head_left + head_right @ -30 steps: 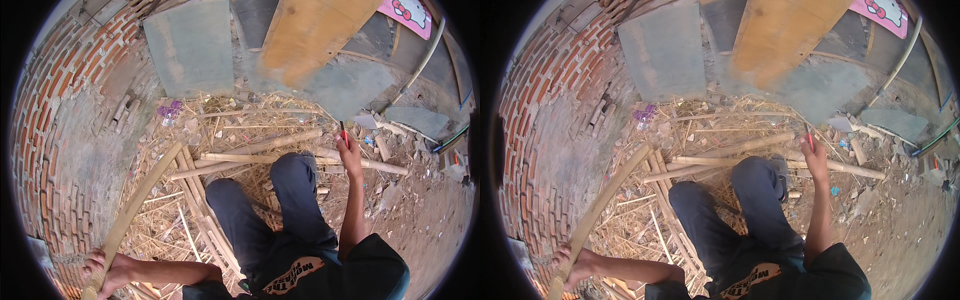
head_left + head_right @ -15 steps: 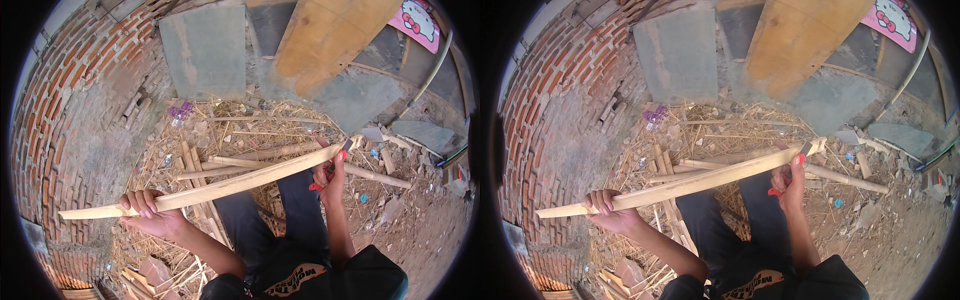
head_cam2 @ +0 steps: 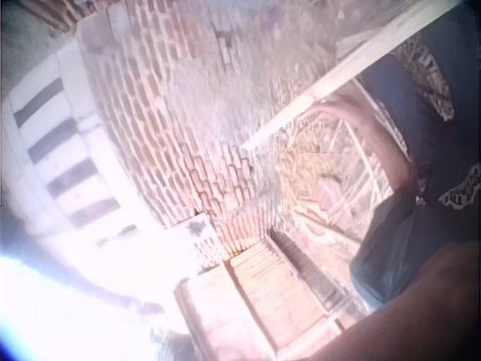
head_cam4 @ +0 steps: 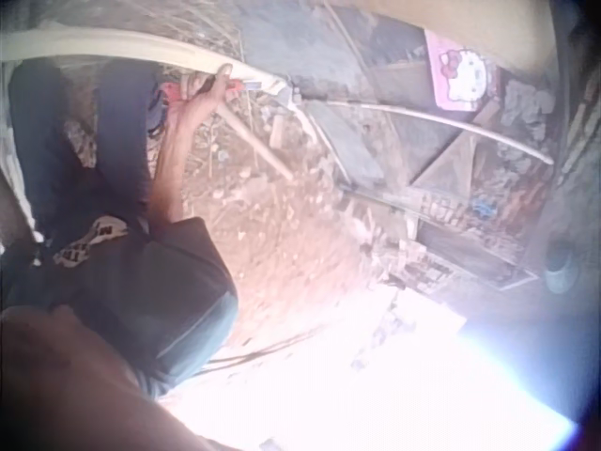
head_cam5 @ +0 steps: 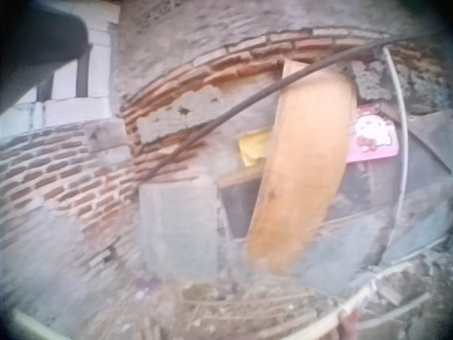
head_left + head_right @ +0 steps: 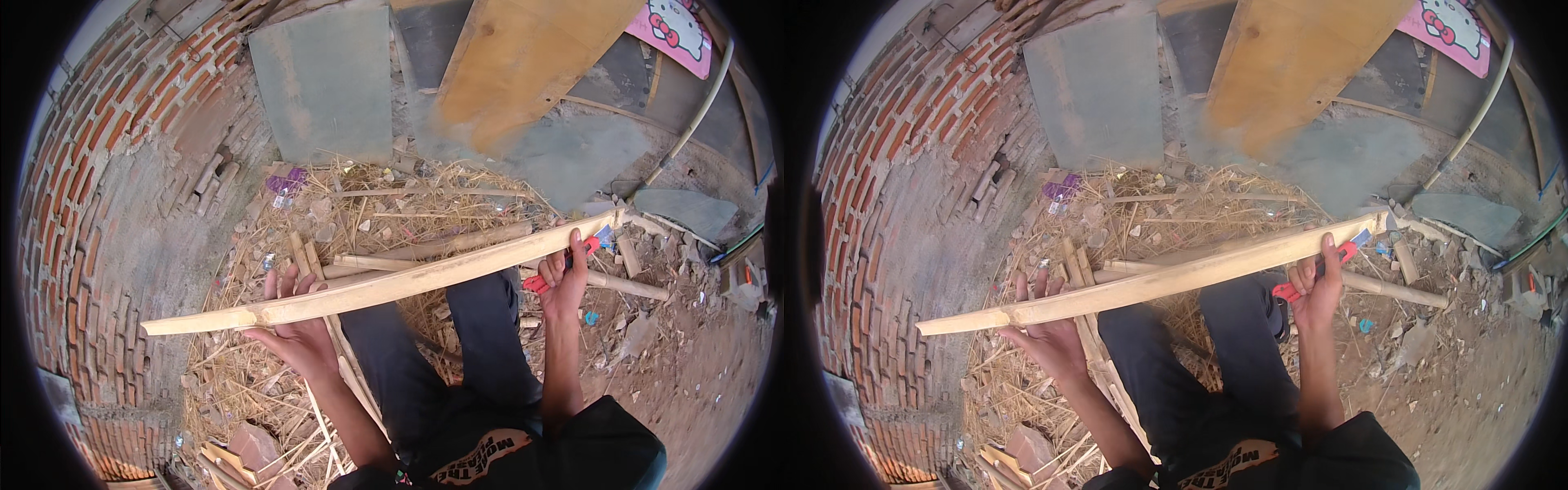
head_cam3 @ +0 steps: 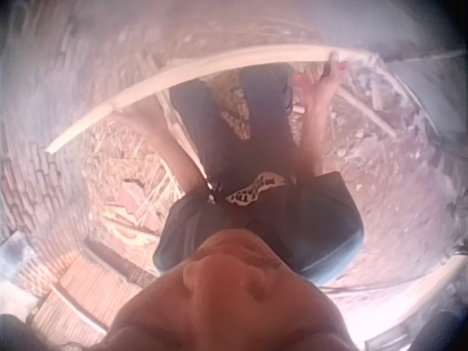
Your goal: The person sits on the ground and uses a red utility knife to shave and smooth a long, thin piece of wood. They repeatedly scrape the surface of the wood, rotating it to work on different sides, and occasionally switch to a larger knife to continue shaping the piece.
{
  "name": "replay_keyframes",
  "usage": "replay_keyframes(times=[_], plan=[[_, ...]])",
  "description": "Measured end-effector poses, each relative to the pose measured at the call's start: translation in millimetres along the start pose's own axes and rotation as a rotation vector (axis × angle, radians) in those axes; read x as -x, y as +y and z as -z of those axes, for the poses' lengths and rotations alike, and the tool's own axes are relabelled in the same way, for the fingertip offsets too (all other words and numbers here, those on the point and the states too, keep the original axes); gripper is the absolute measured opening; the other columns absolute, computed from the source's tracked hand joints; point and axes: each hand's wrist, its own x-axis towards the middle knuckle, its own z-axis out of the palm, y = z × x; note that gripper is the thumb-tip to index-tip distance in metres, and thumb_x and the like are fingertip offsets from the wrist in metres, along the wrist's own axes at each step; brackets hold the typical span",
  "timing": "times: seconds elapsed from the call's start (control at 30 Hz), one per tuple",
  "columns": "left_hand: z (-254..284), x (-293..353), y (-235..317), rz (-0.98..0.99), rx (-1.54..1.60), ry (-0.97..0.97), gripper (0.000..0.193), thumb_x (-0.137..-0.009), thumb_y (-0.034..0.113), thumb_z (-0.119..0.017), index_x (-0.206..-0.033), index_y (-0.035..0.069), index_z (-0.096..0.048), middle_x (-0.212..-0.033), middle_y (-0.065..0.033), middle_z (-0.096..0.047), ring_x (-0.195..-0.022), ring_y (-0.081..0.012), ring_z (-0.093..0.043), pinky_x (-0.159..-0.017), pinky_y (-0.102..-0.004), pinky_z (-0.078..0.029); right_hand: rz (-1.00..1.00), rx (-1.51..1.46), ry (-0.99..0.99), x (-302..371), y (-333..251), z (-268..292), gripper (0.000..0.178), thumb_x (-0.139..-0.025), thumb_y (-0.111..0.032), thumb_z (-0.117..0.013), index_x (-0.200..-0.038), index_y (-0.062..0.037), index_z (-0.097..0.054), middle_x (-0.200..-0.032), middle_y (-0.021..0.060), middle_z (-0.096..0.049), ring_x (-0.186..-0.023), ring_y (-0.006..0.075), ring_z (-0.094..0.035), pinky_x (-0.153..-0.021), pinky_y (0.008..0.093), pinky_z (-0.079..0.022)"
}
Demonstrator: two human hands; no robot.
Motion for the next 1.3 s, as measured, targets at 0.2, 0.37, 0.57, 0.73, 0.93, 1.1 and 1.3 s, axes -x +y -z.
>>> replay_keyframes(times=[0.2, 0.37, 0.57, 0.73, 0.93, 1.1, 1.3], plan=[[39, 26, -18, 0.168, -0.537, -0.355, 0.124, -0.092, 0.095, -0.006, -0.164, -0.001, -0.038, -0.152, -0.0225, -0.057, -0.139, -0.0361, -0.055, -0.125, -0.046, -0.034, 0.099, -0.077, -0.031, -38, -11, 40, 0.042, -0.114, -0.033, -0.06, -0.133, 0.0043, -0.059, -0.064, -0.0061, -0.041, -0.046, 0.0015, -0.03, -0.04, 0.0191, -0.027], [64, 49, 17, 0.198, -0.933, -0.612, 0.079, -0.107, 0.063, -0.052, -0.155, 0.001, -0.053, -0.149, -0.0235, -0.061, -0.14, -0.0386, -0.056, -0.123, -0.0476, -0.037, 0.105, -0.045, -0.027, -55, -21, 61, 0.042, -0.114, -0.033, -0.06, -0.132, 0.0047, -0.059, -0.064, -0.0056, -0.042, -0.047, 0.0023, -0.031, -0.04, 0.0197, -0.027], [26, 54, 83, 0.209, -1.287, -0.858, 0.053, -0.087, 0.015, -0.087, -0.135, 0.001, -0.07, -0.133, -0.0167, -0.072, -0.126, -0.03, -0.068, -0.11, -0.0424, -0.049, 0.118, -0.066, -0.027, -70, -34, 77, 0.036, -0.114, -0.03, -0.06, -0.129, 0.003, -0.062, -0.064, -0.0052, -0.043, -0.046, 0.0024, -0.031, -0.04, 0.0199, -0.026], [28, 57, 116, 0.104, -1.338, -0.475, 0.062, -0.063, 0.017, -0.103, -0.116, 0.003, -0.074, -0.107, -0.0125, -0.075, -0.104, -0.024, -0.073, -0.087, -0.0395, -0.056, 0.123, -0.041, -0.037, -81, -43, 89, 0.035, -0.114, -0.029, -0.059, -0.129, 0.0022, -0.062, -0.064, -0.005, -0.043, -0.046, 0.0025, -0.029, -0.04, 0.0196, -0.025], [25, 30, 101, -0.291, -1.81, -0.425, 0.093, -0.048, 0.019, -0.103, -0.132, 0.013, -0.064, -0.145, -0.0105, -0.059, -0.14, -0.0356, -0.052, -0.113, -0.0472, -0.038, 0.118, -0.017, -0.069, -85, -46, 96, 0.035, -0.114, -0.029, -0.059, -0.13, 0.0014, -0.063, -0.065, -0.0046, -0.042, -0.048, 0.0027, -0.031, -0.04, 0.0201, -0.026], [49, 18, 76, -0.202, -1.828, -0.635, 0.083, -0.058, 0.022, -0.102, -0.132, 0.012, -0.065, -0.133, -0.0101, -0.066, -0.13, -0.0338, -0.059, -0.114, -0.0524, -0.039, 0.111, -0.024, -0.071, -83, -50, 89, 0.037, -0.114, -0.03, -0.06, -0.131, 0.0021, -0.062, -0.066, -0.0048, -0.041, -0.05, 0.0027, -0.031, -0.041, 0.0203, -0.026], [77, -1, 57, -0.236, -1.761, -0.603, 0.042, -0.069, 0.009, -0.094, -0.102, 0.006, -0.069, -0.1, -0.0136, -0.076, -0.096, -0.036, -0.071, -0.089, -0.045, -0.053, 0.094, 0.004, -0.105, -80, -56, 78, 0.039, -0.114, -0.032, -0.059, -0.131, 0.0024, -0.061, -0.067, -0.0054, -0.041, -0.05, 0.0022, -0.031, -0.041, 0.0199, -0.026]])
